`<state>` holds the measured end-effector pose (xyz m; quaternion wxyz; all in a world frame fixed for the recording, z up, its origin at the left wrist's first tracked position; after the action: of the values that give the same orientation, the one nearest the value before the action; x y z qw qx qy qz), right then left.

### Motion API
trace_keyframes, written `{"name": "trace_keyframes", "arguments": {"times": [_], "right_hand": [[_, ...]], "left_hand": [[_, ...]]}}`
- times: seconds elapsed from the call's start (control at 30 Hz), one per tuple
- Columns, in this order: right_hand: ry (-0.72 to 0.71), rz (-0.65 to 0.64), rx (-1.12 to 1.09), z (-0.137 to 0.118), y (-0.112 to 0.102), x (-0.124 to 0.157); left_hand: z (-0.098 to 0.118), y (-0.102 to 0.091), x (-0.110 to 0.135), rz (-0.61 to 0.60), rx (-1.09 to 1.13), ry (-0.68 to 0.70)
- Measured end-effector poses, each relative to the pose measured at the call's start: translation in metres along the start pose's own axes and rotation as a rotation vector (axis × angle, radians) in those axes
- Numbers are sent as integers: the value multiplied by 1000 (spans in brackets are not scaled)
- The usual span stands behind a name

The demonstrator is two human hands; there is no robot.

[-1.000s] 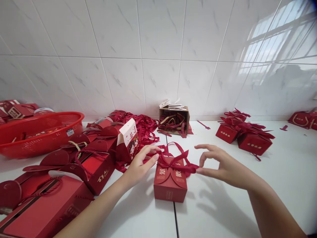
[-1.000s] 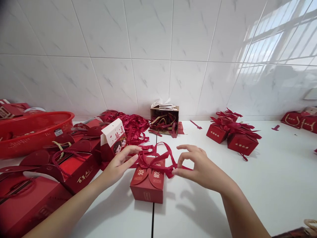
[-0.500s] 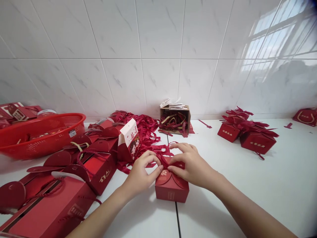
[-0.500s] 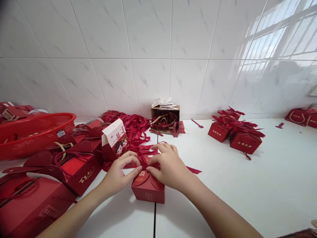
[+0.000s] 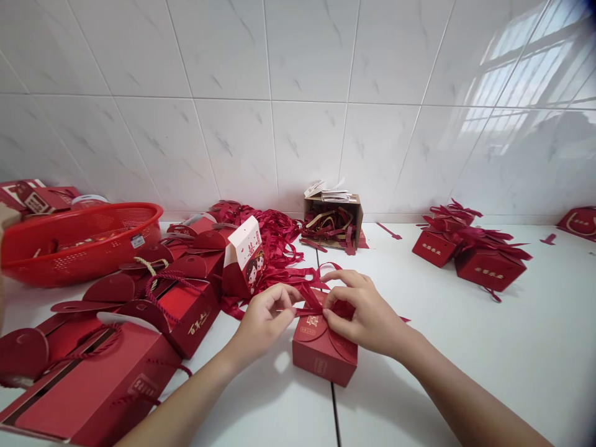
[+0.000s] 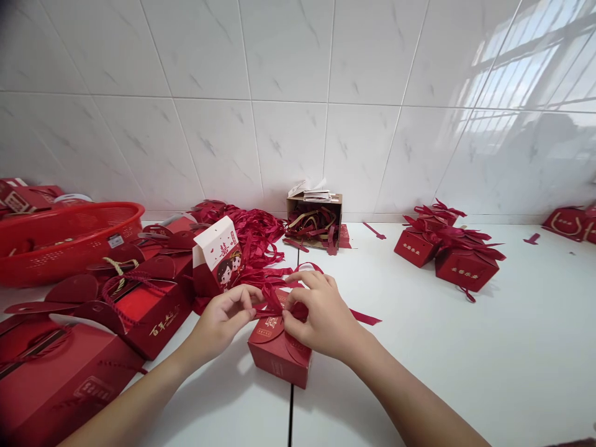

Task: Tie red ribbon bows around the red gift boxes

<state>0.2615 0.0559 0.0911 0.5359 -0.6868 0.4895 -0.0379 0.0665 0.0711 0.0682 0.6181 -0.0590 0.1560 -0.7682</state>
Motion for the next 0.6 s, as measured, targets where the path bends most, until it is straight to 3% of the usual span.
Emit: {"name": "trace_keyframes", "arguments": {"times": [0.23, 0.5, 0.6], "right_hand": [[104, -90, -66, 8, -8, 9], [83, -306, -379, 15, -14, 27], [60, -293, -424, 14, -11, 25]], "left_hand": [[-14, -8, -4, -95, 427, -247], [-15, -6, -8, 22, 458, -278], [-18, -6, -9, 36, 436, -302]]}}
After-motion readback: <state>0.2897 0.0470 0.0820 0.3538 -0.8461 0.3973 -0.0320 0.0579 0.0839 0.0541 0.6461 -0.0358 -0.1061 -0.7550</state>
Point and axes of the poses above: each hand's wrist, its own x-axis away from the middle knuckle, its own y-axis out of the palm, z = x × y, the point moved 2 cm from there along -x, towards the middle knuckle, and after that the axes turned 8 degrees about -y, right-handed, at the moved point
